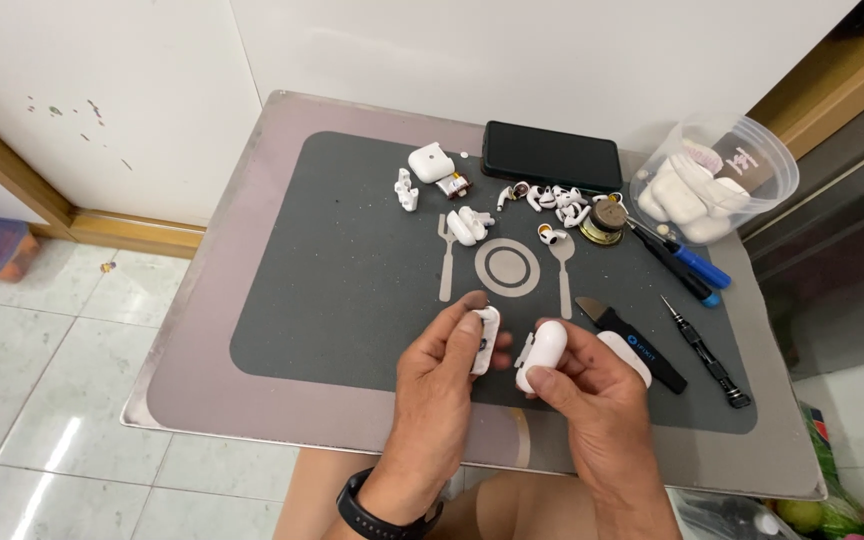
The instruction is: Repairing wireless earbuds by assembling internal components and housing
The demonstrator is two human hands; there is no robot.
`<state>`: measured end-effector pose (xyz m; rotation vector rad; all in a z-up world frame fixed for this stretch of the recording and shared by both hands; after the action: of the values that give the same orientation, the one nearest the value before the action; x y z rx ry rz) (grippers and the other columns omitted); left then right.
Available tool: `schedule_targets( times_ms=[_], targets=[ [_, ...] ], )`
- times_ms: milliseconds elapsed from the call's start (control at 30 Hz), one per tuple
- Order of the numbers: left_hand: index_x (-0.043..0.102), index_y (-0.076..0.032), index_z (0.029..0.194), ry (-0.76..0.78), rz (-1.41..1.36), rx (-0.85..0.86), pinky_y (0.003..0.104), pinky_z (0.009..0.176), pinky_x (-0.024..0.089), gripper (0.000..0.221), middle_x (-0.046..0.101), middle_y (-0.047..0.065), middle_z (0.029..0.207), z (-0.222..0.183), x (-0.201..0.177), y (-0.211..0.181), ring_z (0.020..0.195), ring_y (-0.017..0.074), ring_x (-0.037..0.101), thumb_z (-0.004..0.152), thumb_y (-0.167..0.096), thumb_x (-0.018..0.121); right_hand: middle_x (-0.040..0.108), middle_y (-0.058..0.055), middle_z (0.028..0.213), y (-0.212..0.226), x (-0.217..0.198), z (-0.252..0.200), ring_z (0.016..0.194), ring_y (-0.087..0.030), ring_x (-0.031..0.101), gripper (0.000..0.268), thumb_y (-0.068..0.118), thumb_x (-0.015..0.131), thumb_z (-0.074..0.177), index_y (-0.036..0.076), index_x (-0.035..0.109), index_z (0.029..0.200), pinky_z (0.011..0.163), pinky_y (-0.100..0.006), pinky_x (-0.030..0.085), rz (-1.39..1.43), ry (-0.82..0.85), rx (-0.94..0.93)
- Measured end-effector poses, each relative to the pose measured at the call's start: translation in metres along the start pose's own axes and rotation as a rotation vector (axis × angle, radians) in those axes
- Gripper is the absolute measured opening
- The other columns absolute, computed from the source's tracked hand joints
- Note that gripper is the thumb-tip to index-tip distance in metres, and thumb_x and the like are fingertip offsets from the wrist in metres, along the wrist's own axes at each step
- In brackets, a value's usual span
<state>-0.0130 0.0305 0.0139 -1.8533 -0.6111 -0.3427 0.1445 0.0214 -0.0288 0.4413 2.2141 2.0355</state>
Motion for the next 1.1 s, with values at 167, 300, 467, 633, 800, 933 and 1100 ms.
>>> schedule_targets(
  times_ms=[167,300,467,633,800,933,1100],
  targets=[
    [0.074,-0.006,0.131,0.004,0.098,0.099,0.025,0.093,0.055,0.047,0.079,0.004,0.117,-0.002,-0.003,0.001,0.105,0.0109,0.068,0.091,-0.025,0.063,0.077,-0.015,0.118,0.015,0.026,-0.008,0.094,-0.018,0.066,0.064,0.005,0.072,0.080,0.002,0.063,0.143,0.071,-0.033,0.055,-0.020,0.095,0.050],
    [0.075,-0.009,0.129,0.025,0.153,0.111,0.026,0.079,0.060,0.045,0.079,0.004,0.114,-0.007,-0.005,0.000,0.099,0.0104,0.069,0.092,-0.029,0.062,0.074,-0.006,0.109,0.015,0.031,-0.012,0.087,-0.015,0.060,0.065,0.012,0.070,0.086,0.004,0.060,0.149,0.072,-0.032,0.055,-0.123,0.112,-0.008],
    [0.076,-0.008,0.128,0.048,0.175,0.139,0.028,0.066,0.064,0.046,0.077,0.005,0.106,-0.011,-0.004,0.003,0.086,0.0124,0.067,0.093,-0.033,0.059,0.075,-0.009,0.119,0.012,0.030,-0.012,0.091,-0.015,0.063,0.063,0.010,0.067,0.087,0.004,0.058,0.149,0.075,-0.033,0.058,-0.102,0.100,-0.034],
    [0.074,-0.008,0.127,0.078,0.224,0.280,0.025,0.087,0.058,0.046,0.079,0.003,0.115,-0.006,-0.010,0.011,0.103,0.0110,0.070,0.094,-0.036,0.058,0.075,-0.010,0.122,0.016,0.031,-0.017,0.098,-0.014,0.065,0.061,0.007,0.069,0.086,0.003,0.061,0.146,0.080,-0.030,0.057,-0.134,0.112,-0.026],
    [0.075,-0.007,0.124,0.087,0.185,0.258,0.025,0.087,0.056,0.040,0.078,0.003,0.113,-0.005,-0.010,0.007,0.101,0.0103,0.068,0.096,-0.029,0.059,0.073,-0.013,0.136,0.012,0.031,-0.015,0.115,-0.014,0.066,0.061,0.005,0.069,0.084,0.002,0.060,0.145,0.090,-0.028,0.057,-0.125,0.141,-0.047],
    [0.075,-0.007,0.122,0.114,0.211,0.290,0.026,0.084,0.058,0.039,0.079,0.003,0.113,-0.007,-0.011,0.007,0.100,0.0111,0.069,0.097,-0.030,0.057,0.078,-0.010,0.119,0.012,0.030,-0.016,0.096,-0.013,0.065,0.059,0.002,0.071,0.084,0.002,0.064,0.143,0.081,-0.028,0.058,-0.171,0.088,-0.046],
    [0.074,-0.008,0.122,0.118,0.237,0.299,0.027,0.076,0.059,0.038,0.079,0.002,0.112,-0.007,-0.011,0.007,0.096,0.0111,0.068,0.098,-0.029,0.055,0.077,-0.010,0.110,0.009,0.029,-0.016,0.088,-0.014,0.064,0.056,-0.001,0.071,0.085,0.001,0.066,0.141,0.076,-0.030,0.059,-0.156,0.058,-0.053]
  ],
)
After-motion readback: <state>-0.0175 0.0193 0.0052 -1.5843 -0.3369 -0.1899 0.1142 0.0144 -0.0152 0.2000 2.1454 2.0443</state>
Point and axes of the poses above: each hand's wrist, its own z-axis towards the middle knuckle, its own x-axis out of the palm, y = z × x, the point moved 1 cm from there along z, towards the middle knuckle
